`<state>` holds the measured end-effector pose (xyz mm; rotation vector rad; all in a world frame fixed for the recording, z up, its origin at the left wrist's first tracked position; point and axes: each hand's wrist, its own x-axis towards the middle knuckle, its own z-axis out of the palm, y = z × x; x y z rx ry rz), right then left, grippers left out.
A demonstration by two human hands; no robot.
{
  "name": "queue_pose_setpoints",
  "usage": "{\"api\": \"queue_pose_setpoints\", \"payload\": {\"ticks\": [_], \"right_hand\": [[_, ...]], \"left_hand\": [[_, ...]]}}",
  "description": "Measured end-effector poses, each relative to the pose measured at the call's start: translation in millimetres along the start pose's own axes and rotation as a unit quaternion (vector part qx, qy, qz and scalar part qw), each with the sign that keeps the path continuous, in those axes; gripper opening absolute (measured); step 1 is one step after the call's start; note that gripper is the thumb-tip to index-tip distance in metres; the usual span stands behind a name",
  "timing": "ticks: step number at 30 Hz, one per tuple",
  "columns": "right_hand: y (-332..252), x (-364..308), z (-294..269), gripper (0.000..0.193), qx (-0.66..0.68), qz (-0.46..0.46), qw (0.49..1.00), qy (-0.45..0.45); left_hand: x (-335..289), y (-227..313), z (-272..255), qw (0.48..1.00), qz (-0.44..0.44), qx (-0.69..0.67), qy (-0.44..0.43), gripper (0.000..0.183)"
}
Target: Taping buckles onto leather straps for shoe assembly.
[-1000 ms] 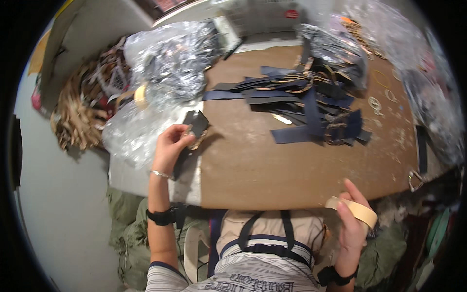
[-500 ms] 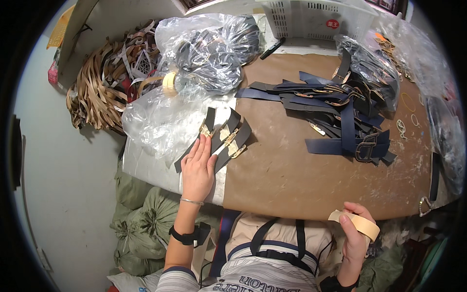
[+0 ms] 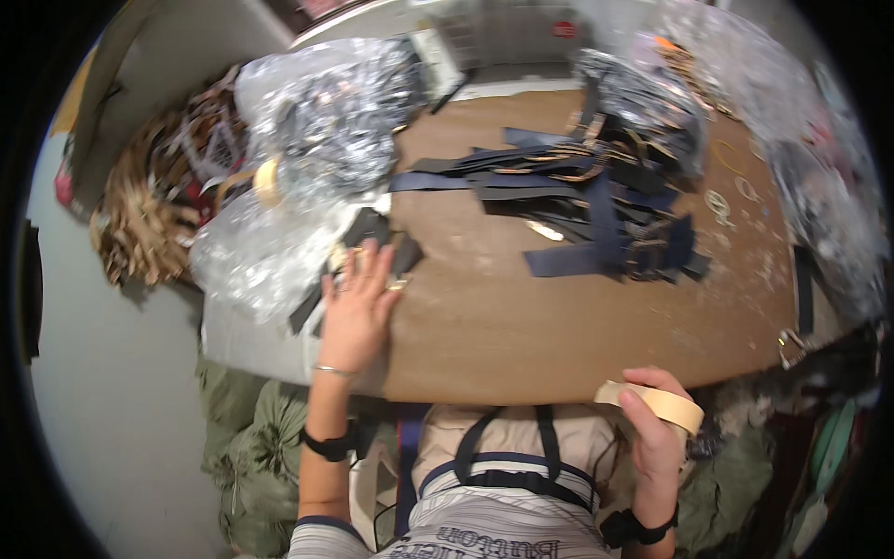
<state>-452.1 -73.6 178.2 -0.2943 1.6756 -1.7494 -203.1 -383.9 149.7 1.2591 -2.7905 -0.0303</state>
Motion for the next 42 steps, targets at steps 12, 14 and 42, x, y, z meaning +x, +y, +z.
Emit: {"api": "queue_pose_setpoints", "payload": {"ticks": [12, 14, 42], "right_hand": [[-14, -10, -9, 0.024, 0.020, -0.018, 1.000, -0.011], [-21, -14, -9, 0.024, 0.001, -0.037, 0.999, -0.029], [-54, -7, 5, 0.024, -0.183, -0.036, 0.978, -0.095]], "left_hand": [[70, 187, -8, 0.960, 0.175, -0.196, 0.097, 0.027], [82, 195, -6, 0.964, 0.161, -0.180, 0.109, 0.025], [-47, 163, -32, 0.923, 0.202, -0.327, 0.020, 0.048]]}}
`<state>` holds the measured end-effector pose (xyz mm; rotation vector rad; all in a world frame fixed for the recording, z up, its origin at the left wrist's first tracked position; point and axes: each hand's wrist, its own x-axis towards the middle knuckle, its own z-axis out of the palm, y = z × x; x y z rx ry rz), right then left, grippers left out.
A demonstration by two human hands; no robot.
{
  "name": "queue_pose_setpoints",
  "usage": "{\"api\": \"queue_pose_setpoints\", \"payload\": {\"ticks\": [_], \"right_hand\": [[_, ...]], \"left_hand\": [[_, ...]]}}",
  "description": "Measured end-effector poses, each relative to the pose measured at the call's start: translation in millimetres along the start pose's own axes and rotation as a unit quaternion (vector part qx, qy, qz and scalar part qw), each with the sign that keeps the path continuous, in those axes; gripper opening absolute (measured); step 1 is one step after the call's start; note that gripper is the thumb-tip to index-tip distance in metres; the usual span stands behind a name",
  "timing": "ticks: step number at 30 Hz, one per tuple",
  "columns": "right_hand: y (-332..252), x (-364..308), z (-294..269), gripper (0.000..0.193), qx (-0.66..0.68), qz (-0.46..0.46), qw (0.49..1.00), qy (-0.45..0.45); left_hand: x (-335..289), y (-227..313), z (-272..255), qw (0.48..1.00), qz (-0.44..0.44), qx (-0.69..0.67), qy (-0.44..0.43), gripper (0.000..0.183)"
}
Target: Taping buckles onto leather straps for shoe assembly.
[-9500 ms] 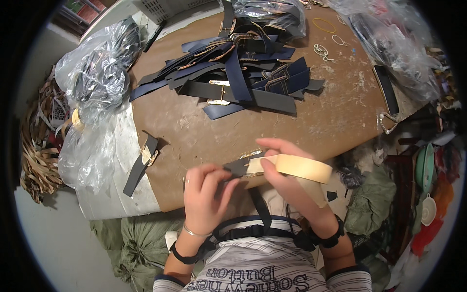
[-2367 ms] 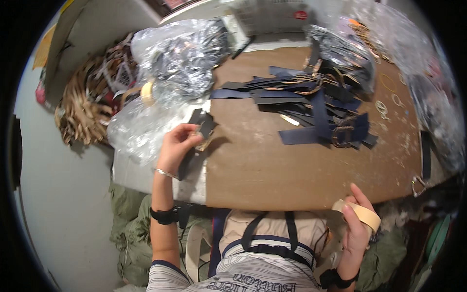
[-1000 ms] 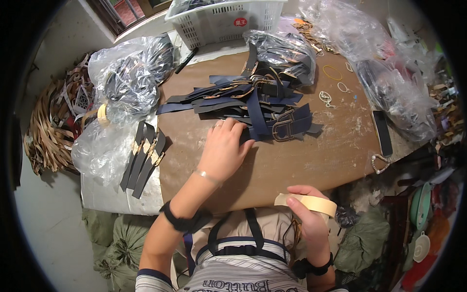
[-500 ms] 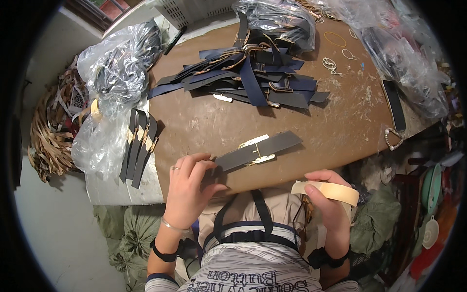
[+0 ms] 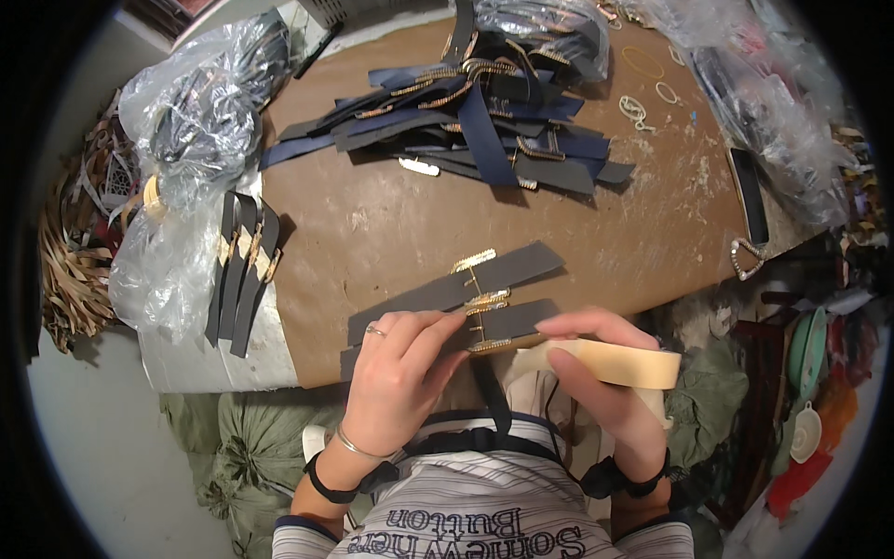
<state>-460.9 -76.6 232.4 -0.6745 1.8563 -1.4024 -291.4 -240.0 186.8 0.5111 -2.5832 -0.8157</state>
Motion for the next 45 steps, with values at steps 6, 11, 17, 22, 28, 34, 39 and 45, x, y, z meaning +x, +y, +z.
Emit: {"api": "queue_pose_setpoints", "payload": {"ticks": [6, 11, 17, 22, 28, 34, 39, 45], "right_hand": [[30, 18, 30, 0.025, -0.083, -0.062, 0.994, -0.025], [32, 28, 45, 0.023, -0.130, -0.082, 0.987, -0.038], [33, 32, 53, 0.024, -0.258, -0.139, 0.956, -0.018], [21, 35, 29, 0.018, -0.331, -0.139, 0.933, -0.025], [25, 39, 30, 0.012, -0.384, -0.173, 0.906, -0.034], [41, 36, 36, 0.012, -0.399, -0.216, 0.891, 0.002], [62, 36, 38, 0.017, -0.387, -0.290, 0.875, 0.029], [68, 13, 29, 0.028, -0.334, -0.424, 0.840, 0.046]], "left_hand": [[-23, 2, 12, 0.998, 0.005, 0.039, 0.046, 0.038], [-42, -2, 33, 0.994, 0.066, 0.030, 0.079, 0.030], [-52, 1, 48, 0.988, 0.049, 0.142, -0.018, 0.054], [-50, 0, 48, 0.975, 0.047, 0.216, -0.017, 0.053], [-40, 4, 58, 0.958, 0.061, 0.279, 0.023, 0.053], [-1, 3, 49, 0.988, -0.112, -0.052, 0.088, 0.020], [7, 8, 60, 0.984, -0.131, 0.003, 0.119, 0.020], [7, 7, 64, 0.986, -0.117, 0.018, 0.114, 0.018]]}}
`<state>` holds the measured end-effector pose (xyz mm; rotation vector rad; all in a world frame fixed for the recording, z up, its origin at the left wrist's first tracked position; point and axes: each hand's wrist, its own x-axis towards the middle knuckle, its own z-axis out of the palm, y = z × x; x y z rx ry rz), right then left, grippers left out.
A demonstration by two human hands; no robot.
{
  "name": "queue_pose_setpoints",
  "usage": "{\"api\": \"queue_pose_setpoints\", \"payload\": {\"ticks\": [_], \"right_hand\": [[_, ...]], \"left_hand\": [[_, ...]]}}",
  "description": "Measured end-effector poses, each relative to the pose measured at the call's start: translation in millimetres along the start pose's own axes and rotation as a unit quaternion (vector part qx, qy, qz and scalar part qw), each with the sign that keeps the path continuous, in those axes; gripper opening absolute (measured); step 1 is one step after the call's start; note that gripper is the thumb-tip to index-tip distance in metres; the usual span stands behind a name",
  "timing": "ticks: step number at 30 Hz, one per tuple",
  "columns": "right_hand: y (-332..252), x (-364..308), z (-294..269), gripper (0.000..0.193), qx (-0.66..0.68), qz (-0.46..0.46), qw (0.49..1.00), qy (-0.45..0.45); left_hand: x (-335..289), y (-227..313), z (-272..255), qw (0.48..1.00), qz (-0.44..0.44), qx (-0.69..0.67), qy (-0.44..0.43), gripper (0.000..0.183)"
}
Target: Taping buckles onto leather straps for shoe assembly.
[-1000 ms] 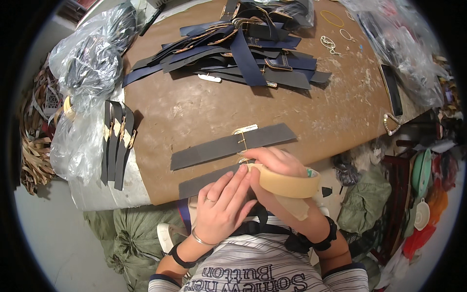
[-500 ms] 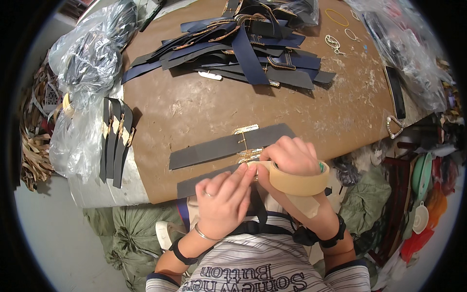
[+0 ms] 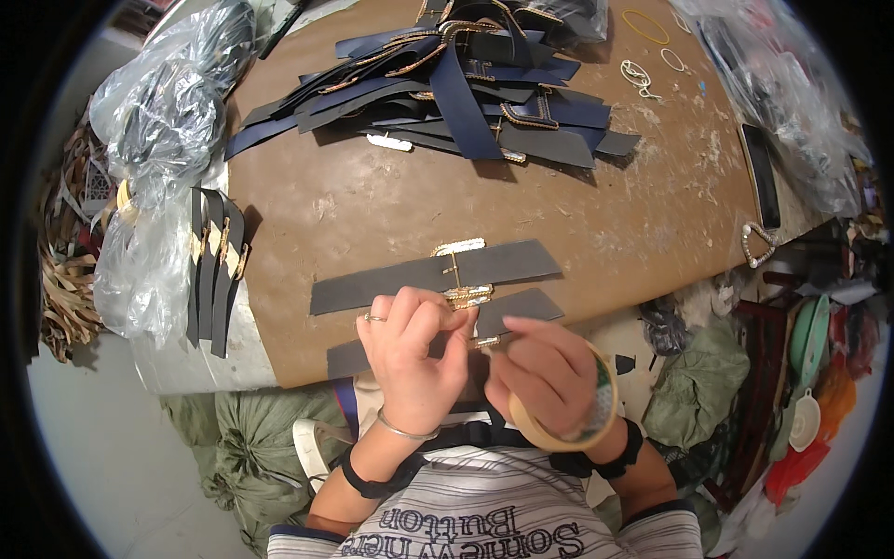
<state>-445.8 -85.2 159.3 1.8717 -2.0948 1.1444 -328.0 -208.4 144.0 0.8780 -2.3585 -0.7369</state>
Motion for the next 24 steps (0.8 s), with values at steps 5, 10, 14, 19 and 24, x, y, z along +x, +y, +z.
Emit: {"api": "queue_pose_setpoints", "payload": {"ticks": [5, 10, 14, 19, 24], "right_hand": [[-6, -5, -30, 0.021, 0.103, 0.176, 0.978, 0.038], [-8, 34, -36, 0.014, 0.284, 0.317, 0.905, -0.008], [3, 59, -5, 0.030, 0.191, 0.233, 0.953, -0.032], [7, 66, 18, 0.065, 0.229, 0.346, 0.907, -0.073], [8, 71, 23, 0.059, 0.179, 0.342, 0.919, -0.086]], "left_hand": [[-3, 2, -8, 0.999, 0.012, 0.044, -0.020, 0.029], [-12, 1, -26, 0.998, 0.063, -0.005, -0.015, 0.045], [1, -11, -39, 0.992, 0.118, 0.013, 0.038, 0.041], [2, -28, -33, 0.989, 0.142, -0.004, -0.039, 0.034], [7, -27, -37, 0.984, 0.174, -0.004, -0.041, 0.038]]}}
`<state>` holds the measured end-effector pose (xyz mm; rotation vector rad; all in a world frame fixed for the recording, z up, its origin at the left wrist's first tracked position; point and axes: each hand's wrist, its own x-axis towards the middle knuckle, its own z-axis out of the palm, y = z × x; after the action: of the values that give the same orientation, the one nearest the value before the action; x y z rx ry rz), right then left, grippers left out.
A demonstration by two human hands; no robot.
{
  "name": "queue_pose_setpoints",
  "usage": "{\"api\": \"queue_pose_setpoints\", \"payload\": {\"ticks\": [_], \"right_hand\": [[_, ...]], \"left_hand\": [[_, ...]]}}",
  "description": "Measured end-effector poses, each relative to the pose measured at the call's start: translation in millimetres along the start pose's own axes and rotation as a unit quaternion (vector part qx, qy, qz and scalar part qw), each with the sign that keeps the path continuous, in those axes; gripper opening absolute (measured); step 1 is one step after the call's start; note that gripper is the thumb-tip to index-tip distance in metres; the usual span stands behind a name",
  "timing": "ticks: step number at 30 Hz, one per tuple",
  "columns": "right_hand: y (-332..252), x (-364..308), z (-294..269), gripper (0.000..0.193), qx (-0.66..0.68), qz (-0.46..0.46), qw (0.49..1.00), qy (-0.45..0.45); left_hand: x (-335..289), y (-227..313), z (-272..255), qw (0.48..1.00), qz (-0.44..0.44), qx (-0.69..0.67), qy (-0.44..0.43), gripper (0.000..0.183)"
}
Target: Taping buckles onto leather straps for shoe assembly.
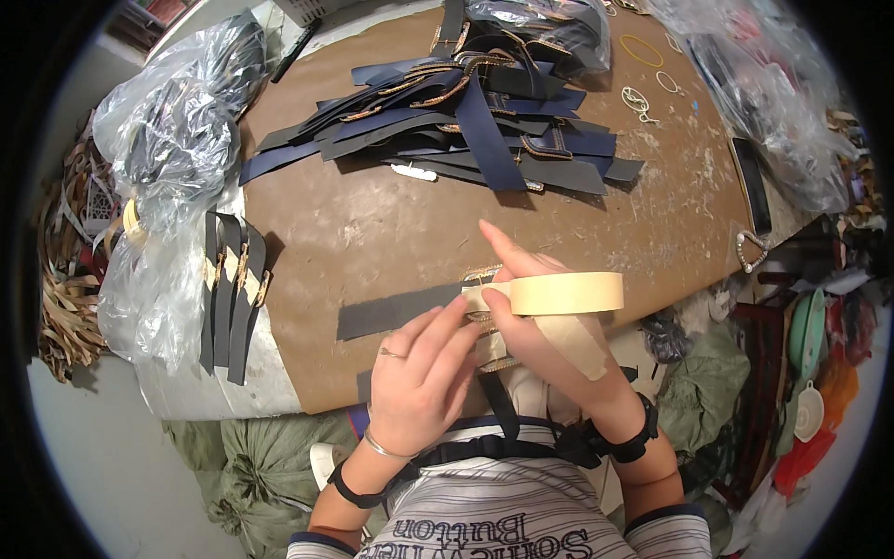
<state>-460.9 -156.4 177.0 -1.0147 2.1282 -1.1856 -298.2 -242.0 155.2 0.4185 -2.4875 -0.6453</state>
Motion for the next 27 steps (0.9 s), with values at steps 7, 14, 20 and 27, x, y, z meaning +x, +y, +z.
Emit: {"api": "queue_pose_setpoints", "payload": {"ticks": [7, 14, 20, 27], "right_hand": [[-15, 6, -16, 0.028, -0.119, -0.074, 0.989, 0.035], [6, 4, -11, 0.010, -0.206, -0.137, 0.967, 0.053], [13, 5, -8, 0.013, -0.225, -0.163, 0.959, 0.055], [30, 4, -2, 0.019, -0.207, -0.252, 0.943, 0.067]], "left_hand": [[3, 6, 11, 0.993, -0.042, 0.094, -0.059, 0.051], [14, 19, 13, 0.976, -0.038, 0.186, -0.111, 0.053], [45, -2, 15, 0.989, -0.135, -0.048, -0.033, 0.016], [53, -1, 35, 0.983, -0.183, -0.009, 0.012, 0.013]]}}
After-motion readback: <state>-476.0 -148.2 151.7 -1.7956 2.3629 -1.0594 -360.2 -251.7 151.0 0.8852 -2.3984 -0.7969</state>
